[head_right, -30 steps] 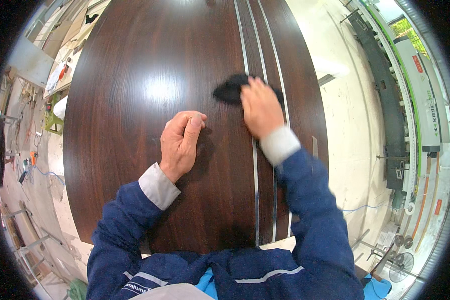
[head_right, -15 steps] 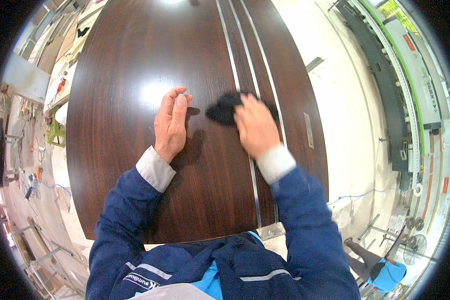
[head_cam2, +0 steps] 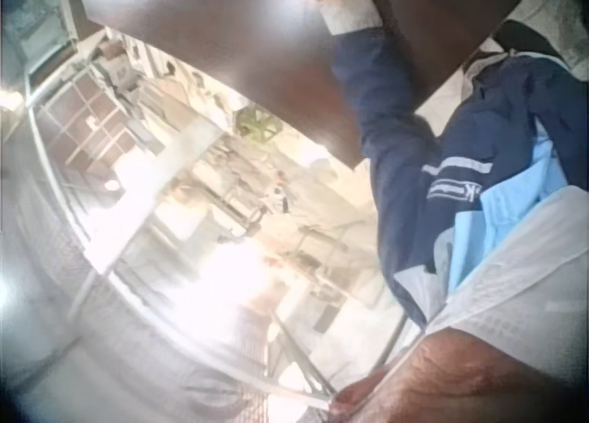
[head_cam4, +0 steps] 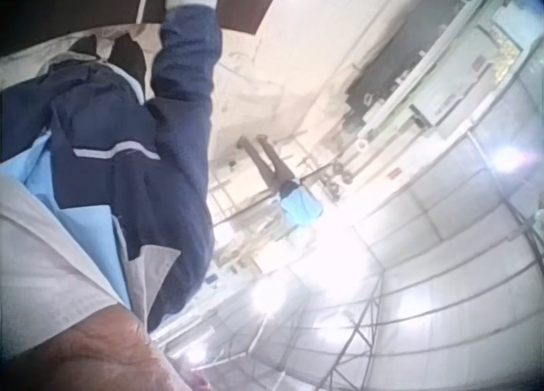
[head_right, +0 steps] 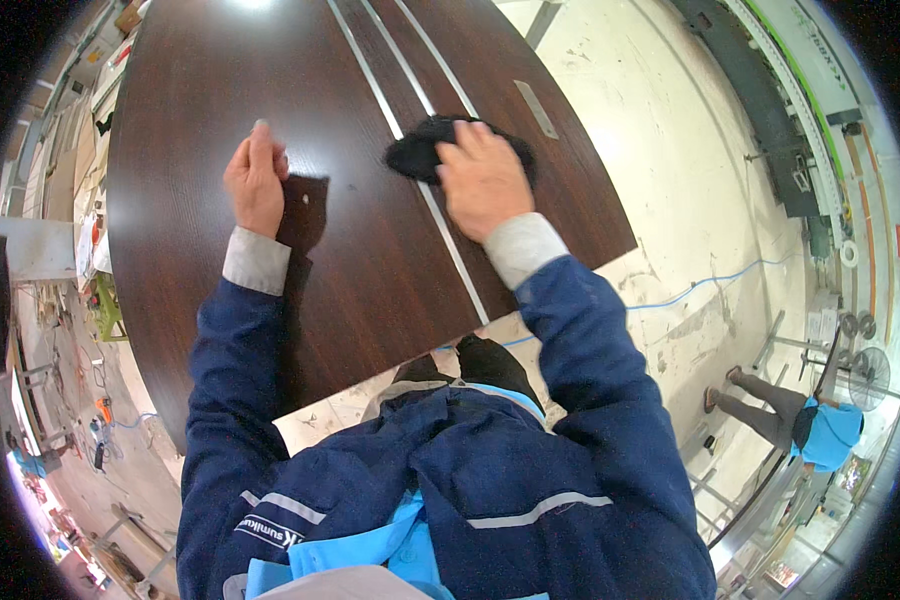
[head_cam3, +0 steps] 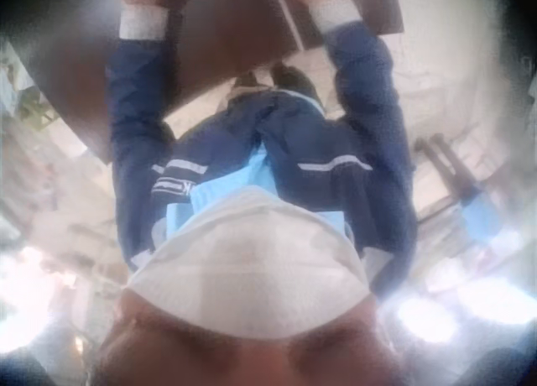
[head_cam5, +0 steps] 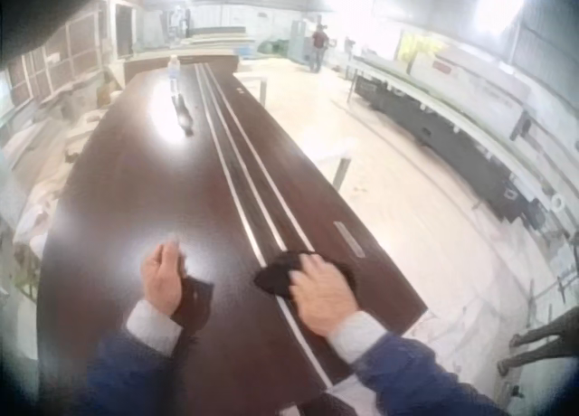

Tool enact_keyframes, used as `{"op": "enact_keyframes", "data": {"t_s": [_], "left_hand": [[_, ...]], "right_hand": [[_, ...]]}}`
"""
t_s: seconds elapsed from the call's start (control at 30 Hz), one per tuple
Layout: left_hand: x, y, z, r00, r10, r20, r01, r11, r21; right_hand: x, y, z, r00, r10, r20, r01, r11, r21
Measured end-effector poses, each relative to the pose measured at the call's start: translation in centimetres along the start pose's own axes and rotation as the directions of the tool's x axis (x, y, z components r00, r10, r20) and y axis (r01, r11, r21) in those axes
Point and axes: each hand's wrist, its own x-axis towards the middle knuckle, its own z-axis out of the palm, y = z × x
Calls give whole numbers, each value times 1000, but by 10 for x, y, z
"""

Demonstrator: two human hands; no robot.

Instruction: The person scrapes a dark wood panel with a metal scraper to remove residue, then wipes the surface with a black cloth. The person repeats scraping and wiping along the panel's length and edges.

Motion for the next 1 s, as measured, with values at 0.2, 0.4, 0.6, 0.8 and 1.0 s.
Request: {"op": "enact_keyframes", "data": {"t_s": [0.2,0.4,0.6,0.8,1.0], "left_hand": [[-125,26,42,760,459,460,-628,702,335],[-161,13,118,837,245,489,-547,403,734],[-77,-5,151,964,211,162,-224,316,922],[-103,-7,167,954,200,222,-274,292,916],[-243,8,193,940,190,284,-334,347,876]], "right_hand": [[-50,-58,-9,997,76,-30,-42,789,613],[-107,-23,-63,853,482,200,-328,197,924],[-219,76,-115,689,695,206,-391,117,913],[-260,159,-147,690,629,358,-532,104,840],[-189,213,-131,843,516,154,-363,333,870]]}}
